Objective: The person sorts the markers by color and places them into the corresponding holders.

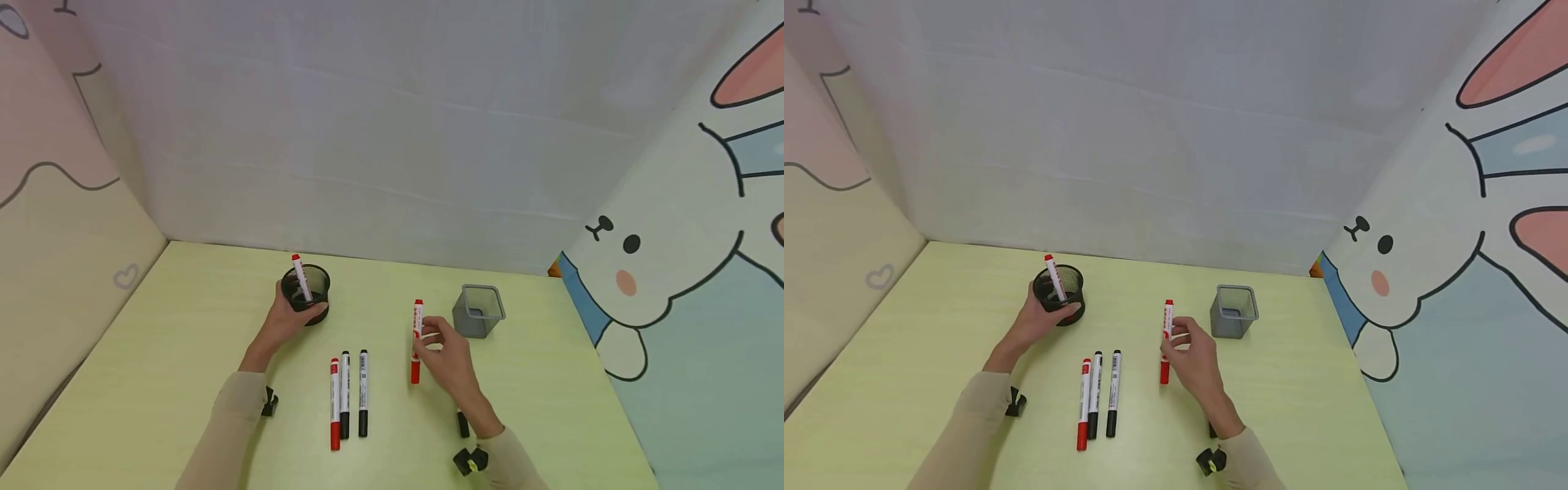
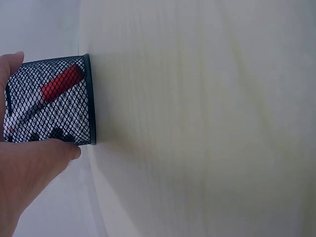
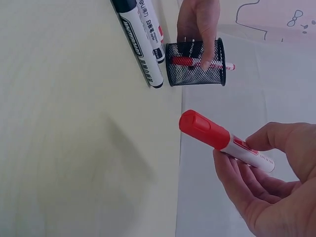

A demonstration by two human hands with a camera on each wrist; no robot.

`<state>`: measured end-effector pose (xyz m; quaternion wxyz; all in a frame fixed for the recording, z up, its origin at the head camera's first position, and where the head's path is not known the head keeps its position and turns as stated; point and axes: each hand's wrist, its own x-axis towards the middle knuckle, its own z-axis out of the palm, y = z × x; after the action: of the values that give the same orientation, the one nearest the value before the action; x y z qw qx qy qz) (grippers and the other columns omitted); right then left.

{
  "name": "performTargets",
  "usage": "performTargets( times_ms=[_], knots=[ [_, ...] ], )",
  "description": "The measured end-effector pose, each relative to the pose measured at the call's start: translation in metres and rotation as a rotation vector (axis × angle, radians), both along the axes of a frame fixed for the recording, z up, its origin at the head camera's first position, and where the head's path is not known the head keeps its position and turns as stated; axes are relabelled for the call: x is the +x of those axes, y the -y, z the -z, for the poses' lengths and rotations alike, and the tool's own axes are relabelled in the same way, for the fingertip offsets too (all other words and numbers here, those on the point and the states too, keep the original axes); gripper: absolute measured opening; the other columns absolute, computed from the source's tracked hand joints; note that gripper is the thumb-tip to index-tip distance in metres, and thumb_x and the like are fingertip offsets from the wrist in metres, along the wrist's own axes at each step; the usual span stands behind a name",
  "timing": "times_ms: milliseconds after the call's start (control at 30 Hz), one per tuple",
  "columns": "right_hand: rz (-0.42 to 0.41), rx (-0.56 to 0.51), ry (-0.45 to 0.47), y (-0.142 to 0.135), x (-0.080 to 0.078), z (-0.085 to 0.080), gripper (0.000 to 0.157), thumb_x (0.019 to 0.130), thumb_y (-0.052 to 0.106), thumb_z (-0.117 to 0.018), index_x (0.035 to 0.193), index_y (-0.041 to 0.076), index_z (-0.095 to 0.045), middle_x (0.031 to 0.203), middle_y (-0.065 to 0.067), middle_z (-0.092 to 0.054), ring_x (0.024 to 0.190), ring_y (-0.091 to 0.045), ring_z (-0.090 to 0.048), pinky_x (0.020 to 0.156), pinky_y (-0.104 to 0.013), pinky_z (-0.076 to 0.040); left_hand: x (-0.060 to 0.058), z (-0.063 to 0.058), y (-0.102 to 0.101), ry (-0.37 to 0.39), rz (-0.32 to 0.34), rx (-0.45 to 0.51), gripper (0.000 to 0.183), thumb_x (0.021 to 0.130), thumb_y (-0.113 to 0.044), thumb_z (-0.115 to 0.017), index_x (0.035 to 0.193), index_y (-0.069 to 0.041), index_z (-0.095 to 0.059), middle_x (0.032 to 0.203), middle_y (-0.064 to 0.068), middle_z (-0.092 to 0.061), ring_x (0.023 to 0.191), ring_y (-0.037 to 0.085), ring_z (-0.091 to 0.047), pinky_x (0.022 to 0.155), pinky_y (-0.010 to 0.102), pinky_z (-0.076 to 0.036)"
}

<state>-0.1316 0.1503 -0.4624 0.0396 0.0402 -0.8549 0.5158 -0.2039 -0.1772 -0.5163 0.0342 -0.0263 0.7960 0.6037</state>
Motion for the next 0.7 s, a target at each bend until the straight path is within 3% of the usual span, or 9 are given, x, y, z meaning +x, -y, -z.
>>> performTargets(
  times_ms=[700],
  knots=[
    [-0.036, -0.104, -0.056, 0.021, -0.031, -0.014, 0.035, 0.09, 0.002, -0.076, 0.123, 0.005, -0.065, 0.112, -0.011, -0.069, 0.097, -0.026, -0.071, 0.08, -0.028, -0.059, 0.0, 0.003, 0.0, -0.015, -0.016, 0.015, 0.098, 0.091, -0.027, -0.081, 0.157, -0.006, -0.012, 0.155, 0.025, -0.035, 0.146, 0.039, -0.032, 0.119, 0.057, -0.026]
  ],
)
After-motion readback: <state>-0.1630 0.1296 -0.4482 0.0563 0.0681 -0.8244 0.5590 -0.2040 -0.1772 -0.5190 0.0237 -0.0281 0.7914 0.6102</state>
